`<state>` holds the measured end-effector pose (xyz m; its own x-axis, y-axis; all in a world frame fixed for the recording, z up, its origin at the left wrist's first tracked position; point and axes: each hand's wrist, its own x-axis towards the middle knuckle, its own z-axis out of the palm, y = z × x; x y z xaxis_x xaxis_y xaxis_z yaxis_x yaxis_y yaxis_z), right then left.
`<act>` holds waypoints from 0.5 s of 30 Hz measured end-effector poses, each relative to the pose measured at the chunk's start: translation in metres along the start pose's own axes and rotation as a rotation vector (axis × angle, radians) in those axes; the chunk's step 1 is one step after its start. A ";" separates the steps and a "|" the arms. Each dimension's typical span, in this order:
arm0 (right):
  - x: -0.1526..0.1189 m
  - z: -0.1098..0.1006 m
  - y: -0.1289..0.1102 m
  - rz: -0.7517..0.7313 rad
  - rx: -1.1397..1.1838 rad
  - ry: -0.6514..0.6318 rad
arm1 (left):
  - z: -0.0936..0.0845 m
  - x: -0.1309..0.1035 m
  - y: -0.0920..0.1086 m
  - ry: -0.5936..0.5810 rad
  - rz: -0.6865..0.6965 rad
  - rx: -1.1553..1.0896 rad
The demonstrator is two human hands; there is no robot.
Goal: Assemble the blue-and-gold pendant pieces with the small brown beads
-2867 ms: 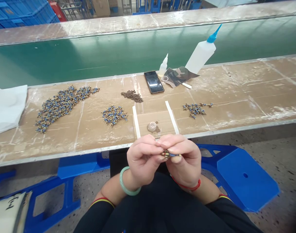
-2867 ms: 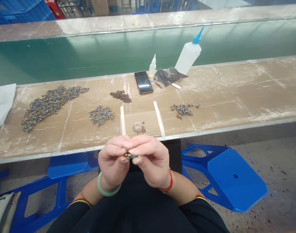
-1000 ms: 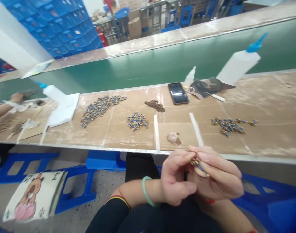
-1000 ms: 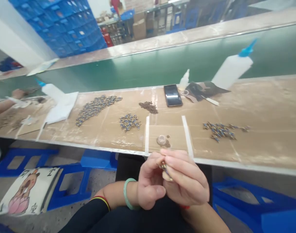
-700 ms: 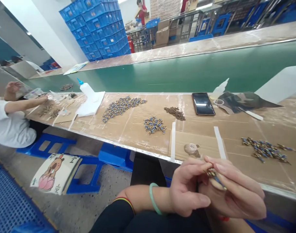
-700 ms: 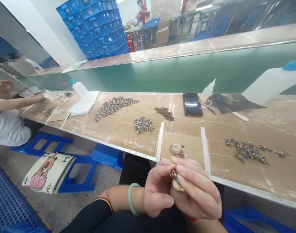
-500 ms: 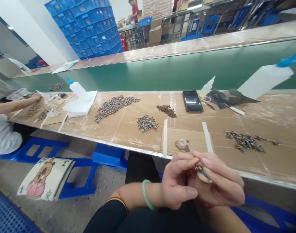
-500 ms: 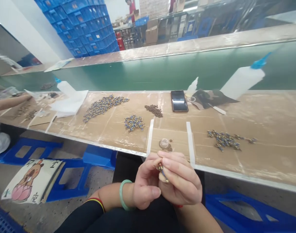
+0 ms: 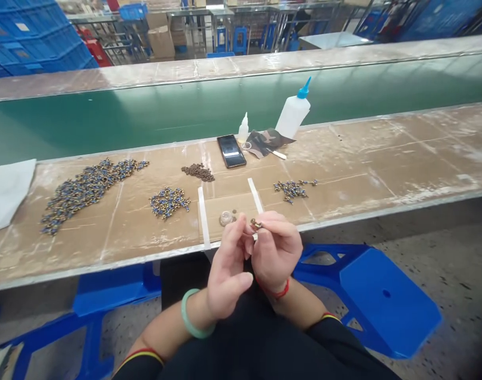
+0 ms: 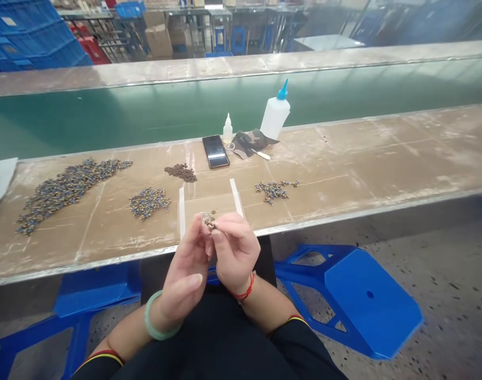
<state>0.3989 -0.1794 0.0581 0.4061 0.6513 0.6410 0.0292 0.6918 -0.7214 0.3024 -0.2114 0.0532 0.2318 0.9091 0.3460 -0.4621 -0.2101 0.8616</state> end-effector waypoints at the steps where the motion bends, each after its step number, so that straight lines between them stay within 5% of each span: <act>1: -0.001 -0.001 0.000 0.031 0.008 0.007 | 0.000 0.000 0.000 -0.004 0.010 0.011; 9: -0.002 -0.002 -0.001 0.222 0.144 0.065 | -0.004 0.006 0.003 -0.020 0.003 0.114; 15: 0.002 0.003 -0.008 0.226 0.154 0.054 | -0.005 0.005 0.004 -0.013 -0.024 0.119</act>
<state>0.3969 -0.1829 0.0654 0.4349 0.7800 0.4501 -0.2054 0.5725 -0.7937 0.2970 -0.2057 0.0567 0.2528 0.9099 0.3287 -0.3512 -0.2303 0.9075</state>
